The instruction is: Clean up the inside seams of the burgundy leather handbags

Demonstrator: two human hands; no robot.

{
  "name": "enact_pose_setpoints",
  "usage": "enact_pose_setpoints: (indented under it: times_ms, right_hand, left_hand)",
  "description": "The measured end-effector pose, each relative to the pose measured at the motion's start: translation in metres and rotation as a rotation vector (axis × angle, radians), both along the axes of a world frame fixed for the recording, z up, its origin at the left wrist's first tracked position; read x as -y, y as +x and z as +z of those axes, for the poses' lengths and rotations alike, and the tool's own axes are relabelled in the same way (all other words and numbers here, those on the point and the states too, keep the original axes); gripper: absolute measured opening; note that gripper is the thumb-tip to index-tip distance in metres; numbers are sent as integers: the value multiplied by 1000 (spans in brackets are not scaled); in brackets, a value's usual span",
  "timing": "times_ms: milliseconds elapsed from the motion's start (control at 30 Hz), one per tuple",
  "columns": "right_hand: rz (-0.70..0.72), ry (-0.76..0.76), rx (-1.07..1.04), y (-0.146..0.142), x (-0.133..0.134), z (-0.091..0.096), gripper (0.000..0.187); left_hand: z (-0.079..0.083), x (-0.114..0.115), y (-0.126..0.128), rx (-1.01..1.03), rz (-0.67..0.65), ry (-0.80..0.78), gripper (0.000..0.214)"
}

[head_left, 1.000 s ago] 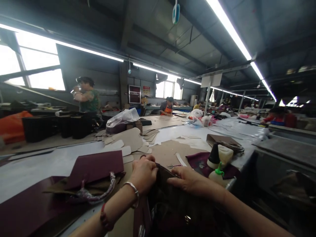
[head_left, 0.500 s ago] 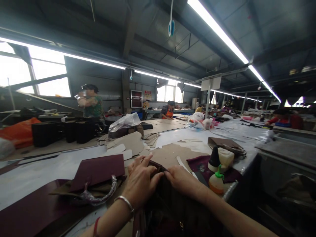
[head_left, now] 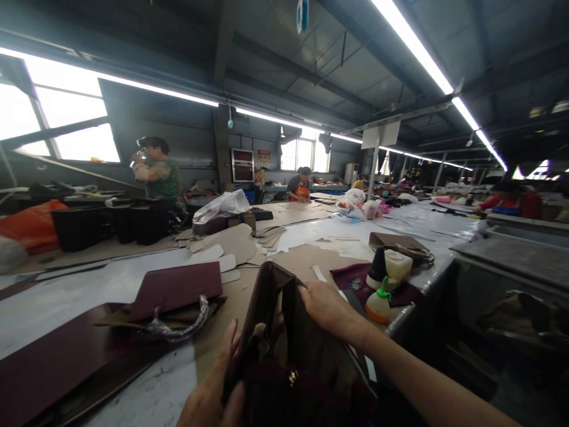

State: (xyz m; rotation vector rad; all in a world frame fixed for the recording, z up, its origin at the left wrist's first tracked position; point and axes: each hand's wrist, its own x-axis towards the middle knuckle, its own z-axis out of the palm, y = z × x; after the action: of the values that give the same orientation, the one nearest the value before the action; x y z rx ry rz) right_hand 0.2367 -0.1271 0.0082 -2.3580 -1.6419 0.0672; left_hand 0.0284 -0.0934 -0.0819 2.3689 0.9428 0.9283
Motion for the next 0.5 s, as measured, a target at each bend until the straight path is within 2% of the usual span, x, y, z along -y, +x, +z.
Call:
enact_pose_setpoints:
  times_ms: [67, 200, 300, 400, 500]
  right_hand:
    - [-18, 7, -10, 1, 9, 2, 37]
    - [-34, 30, -14, -7, 42, 3, 44]
    - [-88, -71, 12, -18, 74, 4, 44]
    - [-66, -169, 84, -26, 96, 13, 36]
    - [-29, -119, 104, -30, 106, 26, 38]
  left_hand:
    - [11, -9, -1, -32, -45, -71, 51]
    - [47, -24, 0, -50, -121, -139, 35]
    - [67, -28, -1, -69, -186, -154, 29]
    - [65, -29, 0, -117, -345, -236, 28]
    - [49, -30, 2, -101, -429, -291, 32]
